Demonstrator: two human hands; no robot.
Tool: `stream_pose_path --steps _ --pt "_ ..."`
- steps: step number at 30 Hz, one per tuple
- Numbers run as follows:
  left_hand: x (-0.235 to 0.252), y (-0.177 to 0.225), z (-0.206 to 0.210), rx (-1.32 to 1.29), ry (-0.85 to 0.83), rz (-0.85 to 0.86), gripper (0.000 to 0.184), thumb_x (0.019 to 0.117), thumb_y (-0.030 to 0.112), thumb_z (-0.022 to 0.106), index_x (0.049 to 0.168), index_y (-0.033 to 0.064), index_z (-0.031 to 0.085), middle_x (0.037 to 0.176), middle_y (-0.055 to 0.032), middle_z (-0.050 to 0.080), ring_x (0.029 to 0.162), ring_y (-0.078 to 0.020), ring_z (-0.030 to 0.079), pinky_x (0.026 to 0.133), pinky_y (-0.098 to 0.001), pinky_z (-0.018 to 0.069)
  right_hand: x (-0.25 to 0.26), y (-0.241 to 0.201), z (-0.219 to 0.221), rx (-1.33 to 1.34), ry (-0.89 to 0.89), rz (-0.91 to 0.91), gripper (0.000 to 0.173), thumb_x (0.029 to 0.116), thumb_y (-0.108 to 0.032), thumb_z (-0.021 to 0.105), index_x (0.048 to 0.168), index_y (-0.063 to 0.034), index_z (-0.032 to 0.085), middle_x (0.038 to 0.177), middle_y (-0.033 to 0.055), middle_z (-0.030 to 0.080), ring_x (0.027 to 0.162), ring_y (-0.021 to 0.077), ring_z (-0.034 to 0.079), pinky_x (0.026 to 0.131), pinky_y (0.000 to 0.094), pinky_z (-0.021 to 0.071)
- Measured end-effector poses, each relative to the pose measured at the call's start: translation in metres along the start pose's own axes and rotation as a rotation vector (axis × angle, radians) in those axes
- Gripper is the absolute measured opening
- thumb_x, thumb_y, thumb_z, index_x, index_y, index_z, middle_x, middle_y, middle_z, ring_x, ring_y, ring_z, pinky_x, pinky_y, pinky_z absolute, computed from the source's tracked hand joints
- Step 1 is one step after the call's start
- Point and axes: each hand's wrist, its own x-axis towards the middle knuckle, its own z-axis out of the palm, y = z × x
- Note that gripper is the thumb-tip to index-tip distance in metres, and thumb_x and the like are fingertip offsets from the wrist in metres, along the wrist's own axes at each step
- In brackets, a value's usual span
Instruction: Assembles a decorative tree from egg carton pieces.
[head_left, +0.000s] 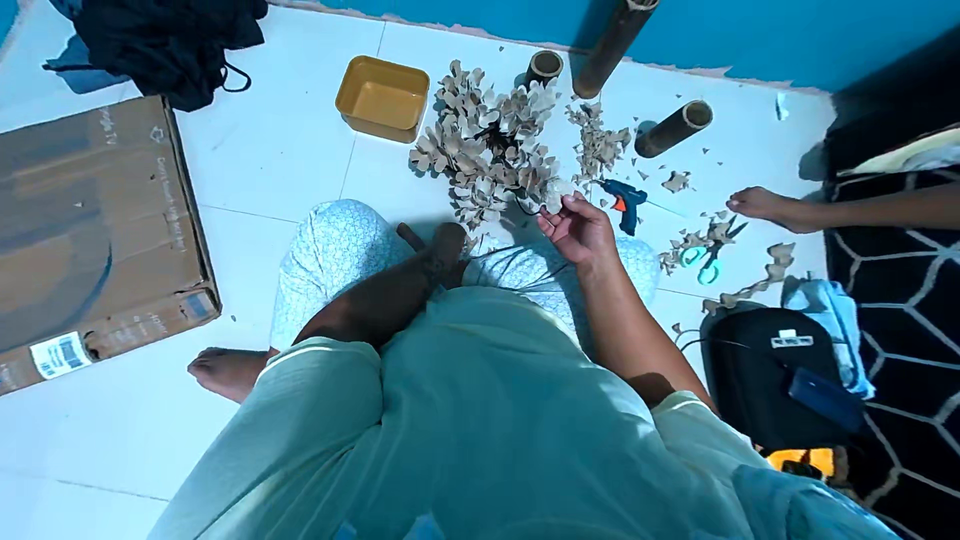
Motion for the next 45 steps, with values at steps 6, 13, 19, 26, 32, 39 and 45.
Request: stream_pose_path --steps 6,13,19,26,32,39,45 --pt "0.074 -0.029 0.013 -0.417 -0.164 0.245 0.049 0.1055 0.005 0.046 0.153 0.0021 0.033 0.136 -0.0235 0.054 0.109 -0.0239 0.061 0.093 -0.0346 0.0519 -0.005 0.001 -0.009 -0.002 0.091 -0.01 0.013 0.1049 -0.01 0.042 0.111 -0.0156 0.052 0.093 0.0034 0.064 0.077 0.0175 0.068 0.071 0.0352 0.0614" --pt "0.062 -0.013 0.01 -0.536 -0.202 0.24 0.05 0.1051 0.008 0.049 0.152 0.0066 0.032 0.124 -0.0142 0.057 0.095 -0.0155 0.061 0.082 -0.028 0.0526 0.002 0.006 -0.014 -0.056 0.117 -0.014 0.013 0.1042 -0.009 0.041 0.11 -0.0139 0.052 0.096 0.0041 0.065 0.083 0.0186 0.069 0.075 0.0369 0.0607" --pt "0.06 0.001 0.012 -0.614 -0.15 0.184 0.043 0.1044 0.008 0.051 0.146 0.0037 0.043 0.126 -0.0156 0.059 0.099 -0.0187 0.062 0.084 -0.0299 0.0531 0.009 0.012 -0.012 -0.311 0.151 -0.061 0.007 0.1046 -0.006 0.048 0.107 -0.0093 0.055 0.094 0.0031 0.064 0.082 0.0138 0.067 0.075 0.0318 0.059" --pt "0.03 0.021 0.012 -0.632 -0.221 0.209 0.033 0.1045 0.01 0.053 0.137 0.0033 0.052 0.117 -0.0112 0.063 0.095 -0.0142 0.063 0.082 -0.0259 0.0527 0.01 0.025 -0.006 -0.975 0.002 -0.502 0.018 0.0976 -0.007 0.064 0.111 0.0038 0.068 0.096 0.0084 0.069 0.084 0.0066 0.063 0.081 0.0257 0.0545" --pt "0.013 0.033 0.018 -0.669 -0.203 0.161 0.029 0.105 0.011 0.052 0.133 0.0028 0.054 0.109 -0.0095 0.063 0.087 -0.0127 0.063 0.077 -0.0247 0.0532 0.011 0.038 -0.002 -1.262 -0.047 -0.863 0.021 0.0982 -0.01 0.062 0.11 0.0037 0.073 0.104 0.0193 0.073 0.101 0.0285 0.068 0.095 0.0411 0.0539" --pt "-0.001 0.039 0.029 -0.638 -0.208 0.15 0.037 0.1072 0.013 0.046 0.142 0.0 0.047 0.135 -0.0177 0.055 0.112 -0.0213 0.06 0.093 -0.0316 0.0513 0.015 0.046 0.009 -1.565 -0.117 -1.116 0.019 0.0963 -0.005 0.061 0.106 -0.0014 0.077 0.107 0.0152 0.076 0.106 0.0379 0.068 0.095 0.0507 0.0521" --pt "-0.001 0.041 0.033 -0.672 -0.205 0.143 0.037 0.1071 0.012 0.045 0.141 -0.002 0.046 0.136 -0.0188 0.054 0.116 -0.0226 0.059 0.096 -0.0331 0.0507 0.024 0.053 0.007 -1.686 -0.102 -1.12 0.019 0.0964 -0.006 0.061 0.107 -0.0042 0.077 0.108 0.0138 0.076 0.106 0.039 0.067 0.092 0.0542 0.0501"
